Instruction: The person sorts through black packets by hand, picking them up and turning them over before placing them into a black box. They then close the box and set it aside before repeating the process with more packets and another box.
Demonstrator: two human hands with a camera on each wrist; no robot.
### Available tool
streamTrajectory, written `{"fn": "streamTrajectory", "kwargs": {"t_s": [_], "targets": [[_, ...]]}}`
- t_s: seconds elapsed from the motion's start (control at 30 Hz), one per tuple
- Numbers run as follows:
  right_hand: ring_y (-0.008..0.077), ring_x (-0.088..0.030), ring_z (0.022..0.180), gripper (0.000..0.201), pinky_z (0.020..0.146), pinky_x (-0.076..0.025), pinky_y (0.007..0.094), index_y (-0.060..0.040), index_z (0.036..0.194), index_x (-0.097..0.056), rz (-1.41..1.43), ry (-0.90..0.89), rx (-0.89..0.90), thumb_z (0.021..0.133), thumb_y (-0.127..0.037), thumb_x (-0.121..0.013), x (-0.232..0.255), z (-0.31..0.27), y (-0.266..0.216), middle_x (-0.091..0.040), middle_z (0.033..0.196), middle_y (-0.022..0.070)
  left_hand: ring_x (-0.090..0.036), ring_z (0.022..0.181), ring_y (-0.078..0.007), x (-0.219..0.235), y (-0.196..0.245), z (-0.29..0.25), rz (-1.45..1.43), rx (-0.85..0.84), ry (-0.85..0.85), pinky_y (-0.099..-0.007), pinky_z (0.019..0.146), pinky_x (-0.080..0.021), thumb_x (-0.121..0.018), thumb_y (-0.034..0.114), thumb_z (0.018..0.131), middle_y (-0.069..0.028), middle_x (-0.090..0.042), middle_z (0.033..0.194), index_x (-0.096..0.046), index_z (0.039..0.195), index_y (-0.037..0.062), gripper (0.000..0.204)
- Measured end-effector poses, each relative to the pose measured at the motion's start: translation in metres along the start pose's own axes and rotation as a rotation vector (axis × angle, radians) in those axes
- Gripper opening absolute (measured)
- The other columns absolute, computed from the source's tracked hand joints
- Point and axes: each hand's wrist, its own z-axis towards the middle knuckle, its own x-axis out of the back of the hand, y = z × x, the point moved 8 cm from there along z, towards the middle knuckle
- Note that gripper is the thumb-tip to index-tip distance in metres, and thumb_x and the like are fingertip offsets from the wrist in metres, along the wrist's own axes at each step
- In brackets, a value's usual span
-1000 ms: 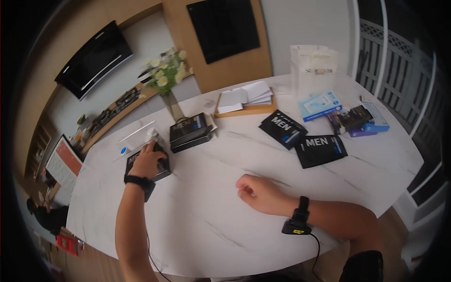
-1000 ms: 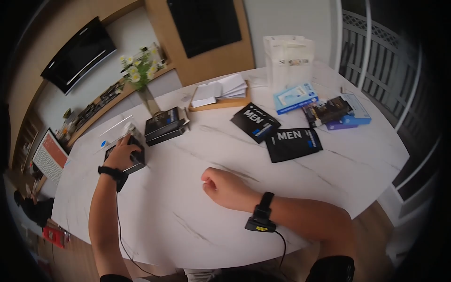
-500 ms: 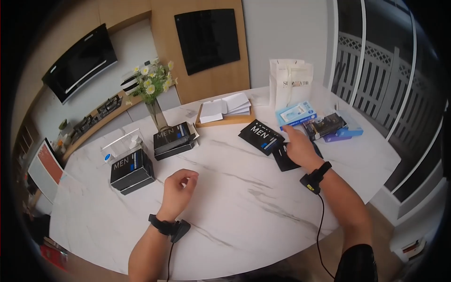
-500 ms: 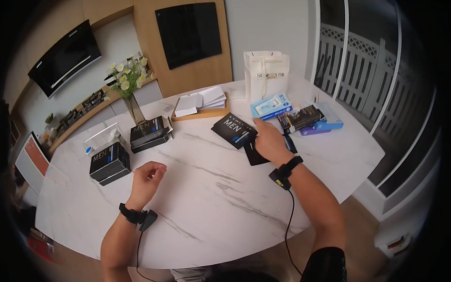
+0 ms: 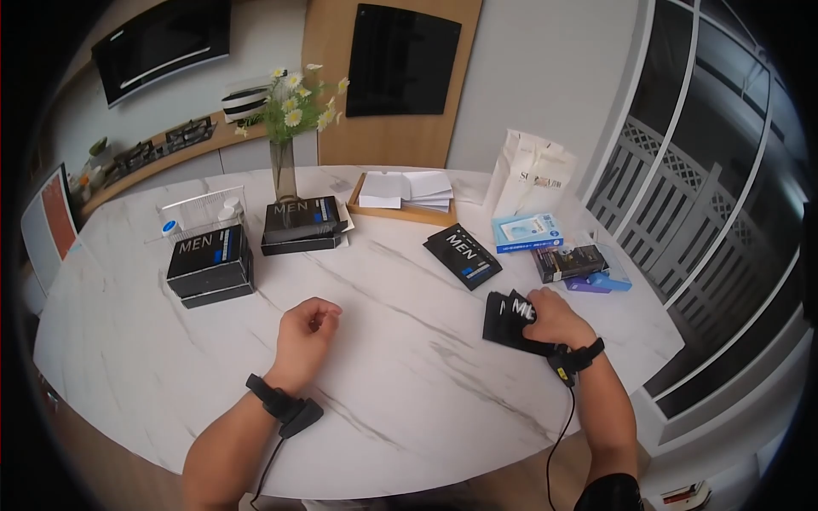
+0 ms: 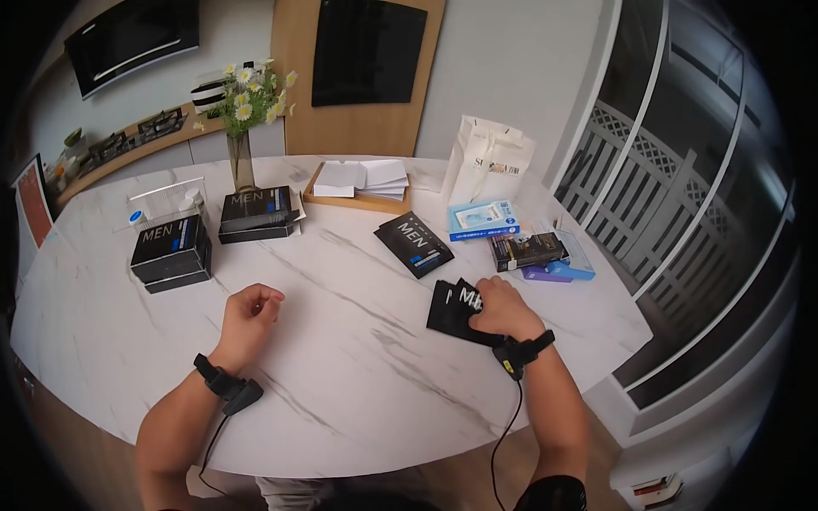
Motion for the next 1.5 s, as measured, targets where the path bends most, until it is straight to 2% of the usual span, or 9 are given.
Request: {"fn": "streamTrajectory", "kwargs": {"t_s": [0.2,0.23,0.33,0.43,0.53,0.67,1.13,1.43,1.5], "targets": [[0.0372,-0.07,0.089,0.042,0.083,-0.055,0.0414,0.0021,0.109,-0.064,0.284,-0.105,0.109,0.077,-0.02,-0.08,0.022,-0.031,-0.045,-0.071,0.093,0.0189,-0.06,0.079,-0.0081,-0.022,0.012,-0.01,0.135,-0.082,-0.117,-0.0259,0.071,-0.051,-0.067,0.012,0.1,-0.0018,-0.068,0.087,-0.072,0.112,-0.0025,0.02],[0.016,-0.063,0.087,0.031,0.079,-0.051,0.0332,0.0001,0.106,-0.064,0.437,-0.171,0.098,0.083,-0.013,-0.08,0.022,-0.034,-0.061,-0.066,0.092,0.0062,-0.061,0.083,-0.008,-0.027,0.013,-0.013,0.167,-0.104,-0.153,-0.0254,0.073,-0.051,-0.067,0.012,0.101,-0.0026,-0.069,0.092,-0.07,0.117,-0.0039,0.022],[0.0079,-0.062,0.09,0.024,0.079,-0.052,0.0263,-0.002,0.113,-0.062,0.864,-0.096,0.154,0.094,-0.003,-0.076,0.012,-0.018,-0.111,-0.066,0.099,-0.0004,-0.065,0.104,-0.012,-0.044,0.011,-0.021,-0.075,0.074,-0.289,-0.0289,0.092,-0.054,-0.071,0.016,0.101,-0.0066,-0.071,0.115,-0.059,0.137,-0.0025,0.042],[0.009,-0.061,0.093,0.024,0.084,-0.054,0.0293,-0.001,0.111,-0.057,1.233,0.071,0.251,0.097,-0.005,-0.075,0.003,0.0,-0.178,-0.067,0.103,0.0026,-0.062,0.125,-0.0154,-0.05,0.016,-0.031,-0.326,0.217,-0.212,-0.0332,0.109,-0.049,-0.075,0.018,0.1,-0.0093,-0.065,0.137,-0.045,0.15,-0.001,0.062],[0.0097,-0.061,0.096,0.025,0.083,-0.054,0.0291,0.0,0.111,-0.054,1.2,0.213,0.394,0.1,-0.01,-0.073,-0.013,0.01,-0.233,-0.066,0.103,0.0054,-0.058,0.134,-0.0178,-0.052,0.033,-0.023,-0.628,0.051,-0.334,-0.0363,0.117,-0.044,-0.076,0.02,0.1,-0.0102,-0.063,0.143,-0.042,0.153,-0.0005,0.066],[0.0146,-0.063,0.095,0.035,0.087,-0.054,0.0329,0.0022,0.125,-0.049,1.234,0.361,0.498,0.103,-0.016,-0.071,-0.011,0.012,-0.274,-0.066,0.107,0.0082,-0.06,0.126,-0.015,-0.018,0.05,-0.016,-0.374,-0.193,-0.075,-0.0343,0.112,-0.047,-0.068,0.002,0.1,-0.007,-0.064,0.136,-0.045,0.148,-0.0005,0.052],[0.0156,-0.059,0.113,0.046,0.097,-0.051,0.0324,0.0029,0.138,-0.045,1.628,0.13,0.428,0.093,0.002,-0.057,-0.046,0.049,-0.253,-0.061,0.124,0.0106,-0.061,0.121,-0.0165,-0.043,0.027,0.01,-0.311,-0.211,-0.011,-0.0329,0.108,-0.049,-0.065,-0.009,0.091,-0.0071,-0.062,0.128,-0.044,0.141,0.0018,0.056],[0.024,-0.062,0.114,0.05,0.097,-0.051,0.0366,0.0043,0.139,-0.042,1.336,0.189,0.408,0.094,-0.005,-0.061,-0.05,0.045,-0.247,-0.062,0.123,0.0172,-0.064,0.096,-0.0105,-0.049,0.003,0.014,-0.392,0.013,0.018,-0.0266,0.08,-0.05,-0.063,-0.004,0.089,-0.0003,-0.068,0.1,-0.065,0.119,0.0,0.03],[0.0248,-0.063,0.115,0.05,0.096,-0.051,0.0373,0.0038,0.139,-0.042,1.274,0.243,0.431,0.094,-0.006,-0.062,-0.046,0.049,-0.241,-0.063,0.123,0.0189,-0.061,0.1,-0.0108,-0.051,0.008,0.018,-0.29,0.074,-0.076,-0.0285,0.088,-0.051,-0.063,-0.005,0.088,-0.0023,-0.067,0.109,-0.06,0.123,-0.0004,0.035]]}}
